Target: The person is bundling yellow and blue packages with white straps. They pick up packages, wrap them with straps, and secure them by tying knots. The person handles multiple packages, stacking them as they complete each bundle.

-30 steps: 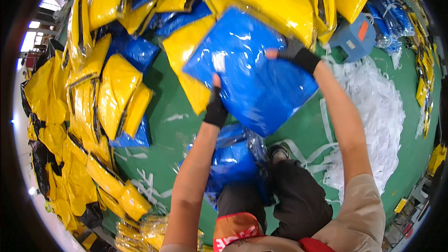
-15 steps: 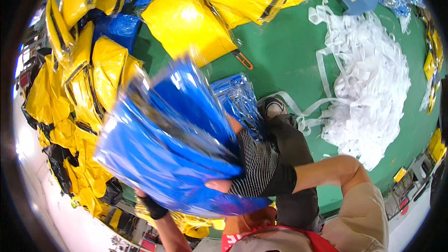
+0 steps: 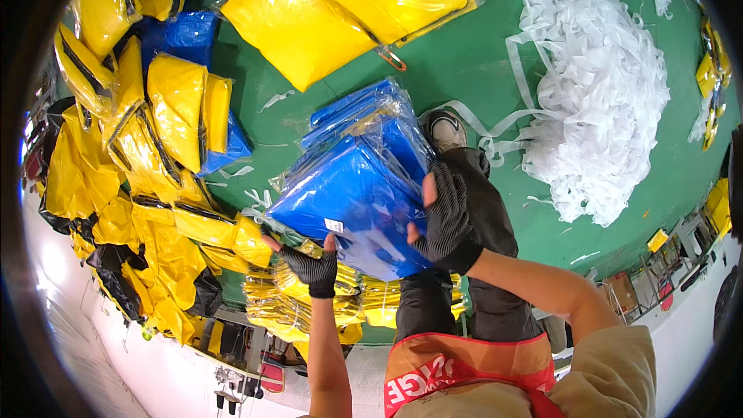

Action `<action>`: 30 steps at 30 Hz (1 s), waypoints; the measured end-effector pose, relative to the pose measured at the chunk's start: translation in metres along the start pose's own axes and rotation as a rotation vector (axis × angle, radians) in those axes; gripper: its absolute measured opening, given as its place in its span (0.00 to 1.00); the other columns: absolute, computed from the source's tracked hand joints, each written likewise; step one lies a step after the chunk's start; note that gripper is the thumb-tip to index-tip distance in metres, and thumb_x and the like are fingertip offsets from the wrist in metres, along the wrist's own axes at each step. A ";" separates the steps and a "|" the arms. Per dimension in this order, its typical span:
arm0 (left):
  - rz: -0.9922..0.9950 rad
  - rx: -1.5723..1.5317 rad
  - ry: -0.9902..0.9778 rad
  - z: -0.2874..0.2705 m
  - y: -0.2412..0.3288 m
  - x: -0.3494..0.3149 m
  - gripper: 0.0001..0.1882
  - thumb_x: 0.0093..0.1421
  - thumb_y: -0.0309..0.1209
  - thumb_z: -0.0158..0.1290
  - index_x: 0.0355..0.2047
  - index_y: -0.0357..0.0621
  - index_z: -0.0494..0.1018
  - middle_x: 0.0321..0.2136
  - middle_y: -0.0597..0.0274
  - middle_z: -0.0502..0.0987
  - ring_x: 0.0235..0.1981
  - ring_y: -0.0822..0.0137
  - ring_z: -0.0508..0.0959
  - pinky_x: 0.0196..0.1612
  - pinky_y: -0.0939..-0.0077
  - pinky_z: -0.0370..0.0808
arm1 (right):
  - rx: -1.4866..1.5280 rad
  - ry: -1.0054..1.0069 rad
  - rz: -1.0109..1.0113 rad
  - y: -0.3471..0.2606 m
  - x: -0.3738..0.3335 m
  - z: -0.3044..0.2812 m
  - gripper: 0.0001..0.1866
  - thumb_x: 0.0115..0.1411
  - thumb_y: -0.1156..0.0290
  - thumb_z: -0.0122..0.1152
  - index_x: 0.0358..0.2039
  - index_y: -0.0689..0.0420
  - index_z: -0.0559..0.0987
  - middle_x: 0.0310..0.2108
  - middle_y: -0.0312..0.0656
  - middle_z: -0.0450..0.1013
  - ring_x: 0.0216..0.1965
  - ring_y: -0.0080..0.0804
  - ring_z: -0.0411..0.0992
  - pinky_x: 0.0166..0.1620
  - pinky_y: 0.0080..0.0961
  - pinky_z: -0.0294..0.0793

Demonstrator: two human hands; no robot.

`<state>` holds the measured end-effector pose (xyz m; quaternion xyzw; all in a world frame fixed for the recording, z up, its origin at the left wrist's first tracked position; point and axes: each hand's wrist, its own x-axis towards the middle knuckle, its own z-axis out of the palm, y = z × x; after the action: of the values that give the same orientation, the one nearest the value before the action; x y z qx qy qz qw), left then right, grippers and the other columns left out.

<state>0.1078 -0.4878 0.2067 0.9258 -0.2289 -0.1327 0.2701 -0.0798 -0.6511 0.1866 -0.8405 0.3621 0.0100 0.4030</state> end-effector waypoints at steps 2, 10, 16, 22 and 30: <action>0.302 0.176 -0.227 -0.017 0.043 0.037 0.46 0.50 0.53 0.53 0.60 0.39 0.46 0.58 0.38 0.49 0.60 0.43 0.49 0.60 0.53 0.45 | 0.034 -0.123 -0.275 -0.021 -0.003 -0.012 0.54 0.40 0.46 0.62 0.62 0.52 0.46 0.60 0.54 0.47 0.62 0.48 0.45 0.59 0.58 0.38; 0.591 0.421 -0.301 0.080 0.053 0.086 0.43 0.48 0.63 0.46 0.54 0.42 0.59 0.46 0.41 0.65 0.46 0.42 0.65 0.50 0.44 0.58 | -0.052 -0.625 -0.638 0.026 0.002 0.068 0.55 0.37 0.36 0.59 0.63 0.40 0.46 0.64 0.35 0.41 0.65 0.33 0.38 0.59 0.56 0.35; 0.590 0.422 -0.275 0.109 0.031 0.095 0.43 0.47 0.64 0.45 0.54 0.44 0.58 0.44 0.43 0.66 0.43 0.44 0.67 0.48 0.44 0.59 | -0.052 -0.580 -0.647 0.049 0.016 0.090 0.52 0.40 0.36 0.56 0.63 0.41 0.47 0.64 0.35 0.41 0.65 0.31 0.39 0.60 0.51 0.37; 0.658 0.382 -0.217 0.125 0.004 0.096 0.42 0.49 0.63 0.44 0.53 0.42 0.59 0.42 0.43 0.67 0.42 0.44 0.67 0.46 0.46 0.60 | -0.277 -0.308 -0.766 0.073 0.000 0.149 0.37 0.51 0.54 0.50 0.61 0.40 0.50 0.62 0.30 0.49 0.60 0.29 0.52 0.60 0.42 0.49; 0.659 0.394 -0.196 0.149 -0.019 0.096 0.41 0.47 0.63 0.46 0.54 0.48 0.59 0.42 0.45 0.68 0.41 0.45 0.68 0.45 0.47 0.61 | -0.478 -0.410 -0.732 0.118 -0.006 0.200 0.36 0.54 0.62 0.49 0.62 0.39 0.46 0.64 0.33 0.41 0.63 0.26 0.42 0.61 0.33 0.50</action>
<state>0.1421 -0.5871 0.0624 0.8197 -0.5596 -0.0803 0.0925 -0.1021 -0.5597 -0.0255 -0.9625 -0.0570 0.1156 0.2387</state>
